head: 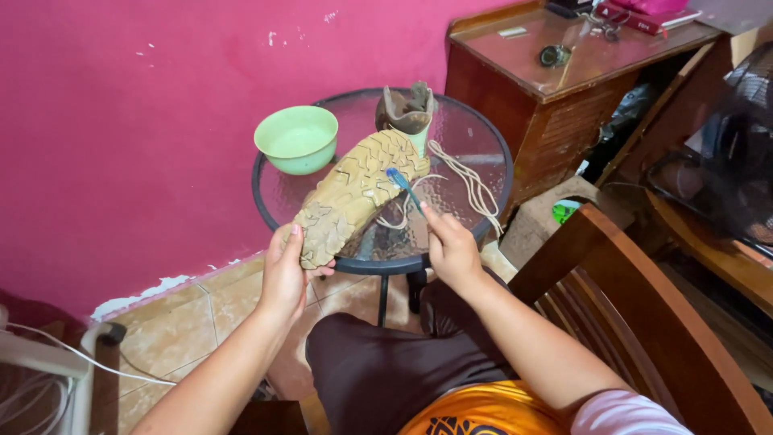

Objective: Cleaning the dirt off the sole and sides of a boot using a toothbrush and water.

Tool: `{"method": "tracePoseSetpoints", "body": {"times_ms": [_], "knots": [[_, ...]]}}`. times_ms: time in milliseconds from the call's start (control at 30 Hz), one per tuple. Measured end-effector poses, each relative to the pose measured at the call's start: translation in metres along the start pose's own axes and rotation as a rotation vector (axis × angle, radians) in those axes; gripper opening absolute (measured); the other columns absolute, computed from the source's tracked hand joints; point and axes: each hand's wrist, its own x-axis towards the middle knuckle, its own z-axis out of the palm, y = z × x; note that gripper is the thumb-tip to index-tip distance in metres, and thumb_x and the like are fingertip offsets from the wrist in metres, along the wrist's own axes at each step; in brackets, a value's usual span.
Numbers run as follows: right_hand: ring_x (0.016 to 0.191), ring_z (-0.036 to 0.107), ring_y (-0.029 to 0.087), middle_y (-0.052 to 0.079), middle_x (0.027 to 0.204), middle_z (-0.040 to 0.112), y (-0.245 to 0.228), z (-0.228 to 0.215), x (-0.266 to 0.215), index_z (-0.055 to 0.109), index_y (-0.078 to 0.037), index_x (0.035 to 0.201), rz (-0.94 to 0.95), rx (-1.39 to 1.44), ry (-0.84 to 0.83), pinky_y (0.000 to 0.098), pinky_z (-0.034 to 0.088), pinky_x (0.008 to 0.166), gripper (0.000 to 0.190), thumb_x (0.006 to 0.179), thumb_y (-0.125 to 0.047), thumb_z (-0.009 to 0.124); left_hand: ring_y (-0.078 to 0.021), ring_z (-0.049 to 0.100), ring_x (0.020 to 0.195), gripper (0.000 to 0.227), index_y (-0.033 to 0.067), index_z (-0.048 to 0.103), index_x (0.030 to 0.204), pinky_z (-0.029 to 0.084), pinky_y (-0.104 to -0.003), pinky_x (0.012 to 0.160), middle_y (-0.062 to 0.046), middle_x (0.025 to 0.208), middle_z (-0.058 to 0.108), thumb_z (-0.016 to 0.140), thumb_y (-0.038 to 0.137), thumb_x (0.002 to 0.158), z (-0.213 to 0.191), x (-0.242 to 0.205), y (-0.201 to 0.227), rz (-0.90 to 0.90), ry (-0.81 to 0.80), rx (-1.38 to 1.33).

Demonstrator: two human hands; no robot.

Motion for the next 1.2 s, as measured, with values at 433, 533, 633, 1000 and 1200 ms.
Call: {"method": "tracePoseSetpoints", "body": {"times_ms": [433, 533, 633, 1000, 1200], "knots": [[0.106, 0.068, 0.046, 0.027, 0.117, 0.072, -0.071, 0.009, -0.009, 0.062, -0.008, 0.143, 0.074, 0.214, -0.066, 0.0521, 0.058, 0.086, 0.050, 0.094, -0.002, 0.059, -0.0375, 0.075, 0.070, 0.032, 0.0089, 0.047, 0.125, 0.066, -0.045, 0.055, -0.027, 0.098, 0.072, 0.048, 0.035, 0.107, 0.001, -0.004, 0.007, -0.005, 0.050, -0.056], [0.106, 0.070, 0.042, 0.025, 0.117, 0.073, -0.064, 0.012, -0.002, 0.060, -0.010, 0.145, 0.078, 0.141, -0.065, 0.0504, 0.058, 0.089, 0.051, 0.094, -0.005, 0.062, -0.0366, 0.075, 0.071, 0.033, 0.0086, 0.047, 0.126, 0.067, -0.044, 0.056, -0.025, 0.099, 0.072, 0.048, 0.036, 0.107, 0.003, -0.003, 0.010, -0.012, 0.055, -0.079], [0.109, 0.069, 0.041, 0.023, 0.118, 0.073, -0.049, 0.006, 0.020, 0.067, -0.008, 0.136, 0.061, 0.121, 0.006, 0.0480, 0.057, 0.090, 0.042, 0.094, -0.005, 0.065, -0.0386, 0.074, 0.070, 0.035, 0.0085, 0.047, 0.125, 0.067, -0.046, 0.056, -0.026, 0.098, 0.071, 0.049, 0.038, 0.107, 0.005, -0.004, 0.013, -0.030, 0.052, -0.094], [0.107, 0.070, 0.039, 0.021, 0.113, 0.075, -0.034, -0.009, 0.043, 0.066, -0.012, 0.139, 0.065, 0.098, 0.034, 0.0466, 0.058, 0.090, 0.049, 0.091, -0.001, 0.065, -0.0399, 0.074, 0.068, 0.032, 0.0094, 0.049, 0.121, 0.066, -0.046, 0.053, -0.026, 0.098, 0.072, 0.050, 0.038, 0.106, 0.004, -0.002, 0.012, -0.035, 0.066, -0.088], [0.101, 0.072, 0.041, 0.022, 0.105, 0.076, -0.031, -0.012, 0.020, 0.069, -0.011, 0.135, 0.049, 0.120, -0.063, 0.0480, 0.059, 0.087, 0.047, 0.090, 0.002, 0.063, -0.0395, 0.074, 0.067, 0.034, 0.0082, 0.049, 0.125, 0.066, -0.046, 0.053, -0.026, 0.095, 0.071, 0.050, 0.037, 0.107, -0.002, 0.000, 0.010, -0.013, 0.071, -0.056]]}}
